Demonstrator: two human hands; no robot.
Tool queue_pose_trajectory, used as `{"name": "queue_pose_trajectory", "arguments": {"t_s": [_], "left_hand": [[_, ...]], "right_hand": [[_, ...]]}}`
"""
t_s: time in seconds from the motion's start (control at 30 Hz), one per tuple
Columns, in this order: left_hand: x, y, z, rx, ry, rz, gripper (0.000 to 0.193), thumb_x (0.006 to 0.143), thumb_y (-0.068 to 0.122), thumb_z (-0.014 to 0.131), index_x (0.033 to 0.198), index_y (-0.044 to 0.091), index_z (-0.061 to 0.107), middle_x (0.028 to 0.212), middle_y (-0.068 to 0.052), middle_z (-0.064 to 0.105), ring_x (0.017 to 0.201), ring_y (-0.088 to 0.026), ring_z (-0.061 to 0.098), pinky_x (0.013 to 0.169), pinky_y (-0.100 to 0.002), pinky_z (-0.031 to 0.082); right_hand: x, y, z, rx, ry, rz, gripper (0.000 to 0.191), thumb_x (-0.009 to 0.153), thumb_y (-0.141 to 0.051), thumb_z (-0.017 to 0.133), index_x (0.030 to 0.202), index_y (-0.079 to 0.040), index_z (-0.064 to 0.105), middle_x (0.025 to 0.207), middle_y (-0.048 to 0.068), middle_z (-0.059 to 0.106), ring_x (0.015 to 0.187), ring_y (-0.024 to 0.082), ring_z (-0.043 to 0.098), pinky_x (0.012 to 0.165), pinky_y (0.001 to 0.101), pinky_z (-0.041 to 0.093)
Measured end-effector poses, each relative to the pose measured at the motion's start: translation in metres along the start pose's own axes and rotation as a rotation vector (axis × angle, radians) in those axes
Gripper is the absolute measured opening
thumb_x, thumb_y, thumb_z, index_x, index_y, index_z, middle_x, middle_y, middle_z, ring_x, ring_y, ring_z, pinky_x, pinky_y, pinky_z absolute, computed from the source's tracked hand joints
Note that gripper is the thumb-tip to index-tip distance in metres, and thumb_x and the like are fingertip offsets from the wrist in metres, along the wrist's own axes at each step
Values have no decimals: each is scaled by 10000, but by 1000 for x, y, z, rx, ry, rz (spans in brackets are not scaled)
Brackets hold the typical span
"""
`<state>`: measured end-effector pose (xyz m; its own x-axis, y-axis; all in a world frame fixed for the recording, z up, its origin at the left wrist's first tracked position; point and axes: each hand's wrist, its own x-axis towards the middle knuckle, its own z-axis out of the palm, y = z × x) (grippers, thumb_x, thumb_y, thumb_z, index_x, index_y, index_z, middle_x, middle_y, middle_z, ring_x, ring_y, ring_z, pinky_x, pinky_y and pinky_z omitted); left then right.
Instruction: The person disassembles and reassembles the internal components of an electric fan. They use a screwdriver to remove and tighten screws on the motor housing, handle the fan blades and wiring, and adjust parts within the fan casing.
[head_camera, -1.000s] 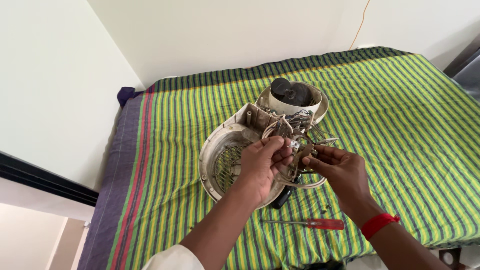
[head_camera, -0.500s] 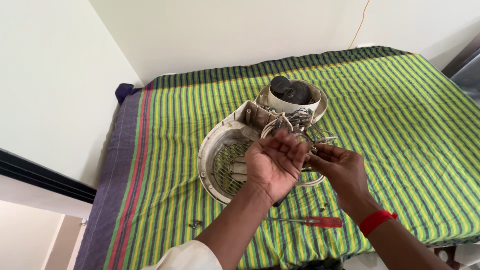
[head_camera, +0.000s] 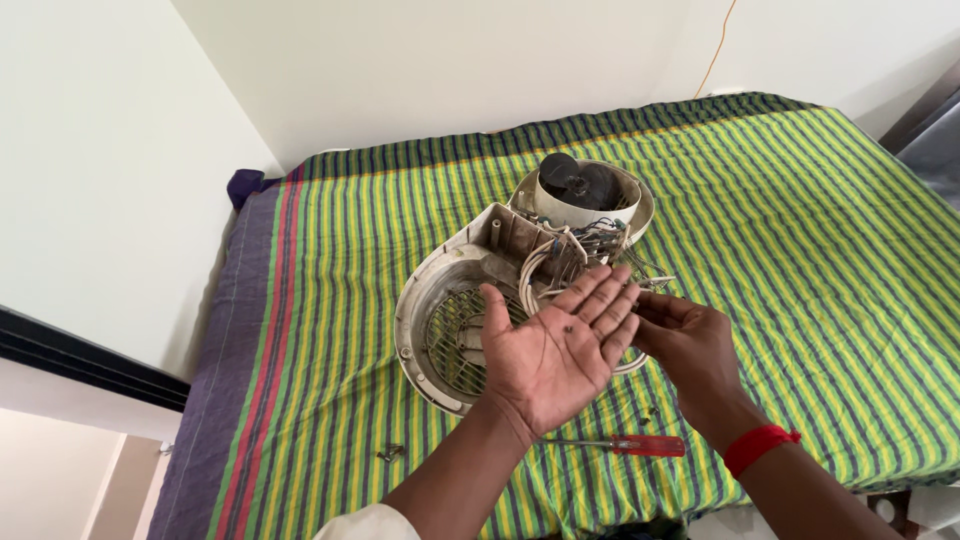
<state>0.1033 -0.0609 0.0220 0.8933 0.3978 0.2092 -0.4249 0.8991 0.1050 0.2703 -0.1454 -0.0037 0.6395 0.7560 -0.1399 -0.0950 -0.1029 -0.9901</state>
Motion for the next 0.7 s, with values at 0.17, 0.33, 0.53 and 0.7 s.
{"name": "queue_pose_trajectory", "arguments": {"t_s": [0.17, 0.33, 0.53, 0.7], "left_hand": [[-4, -2, -2, -6, 15, -15, 1339, 795, 1000, 186, 1614, -59, 178, 1710, -198, 199, 1594, -296, 169, 1296, -412, 172], [-6, 0, -5, -6, 130, -20, 1223, 805, 971, 216, 1466, -41, 408, 1507, -200, 447, 1432, -301, 401, 1211, -411, 315], [-25, 12, -32, 178, 378, -68, 683, 1109, 669, 381, 715, 137, 545, 606, 3, 522, 554, -169, 477, 556, -341, 427], [-64, -1, -58, 911, 811, -268, 565, 1047, 547, 420, 616, 182, 435, 515, 14, 358, 451, -164, 301, 491, -338, 324]], "right_hand": [[2, 4, -3, 50, -21, 1, 470, 854, -5, 719, 1304, 104, 636, 1198, 211, 754, 1037, 220, 754, 917, 321, 619], [1, 0, -1, 16, -29, -16, 479, 838, -12, 731, 1295, 101, 638, 1196, 193, 758, 1037, 207, 756, 915, 313, 617], [-5, -14, 5, 34, -55, 1, 455, 843, -72, 778, 1252, 102, 681, 1106, 177, 795, 972, 187, 765, 882, 292, 610], [-9, -22, 8, 0, -73, -20, 436, 842, -70, 777, 1242, 86, 704, 1098, 163, 794, 950, 180, 761, 868, 288, 605]]}}
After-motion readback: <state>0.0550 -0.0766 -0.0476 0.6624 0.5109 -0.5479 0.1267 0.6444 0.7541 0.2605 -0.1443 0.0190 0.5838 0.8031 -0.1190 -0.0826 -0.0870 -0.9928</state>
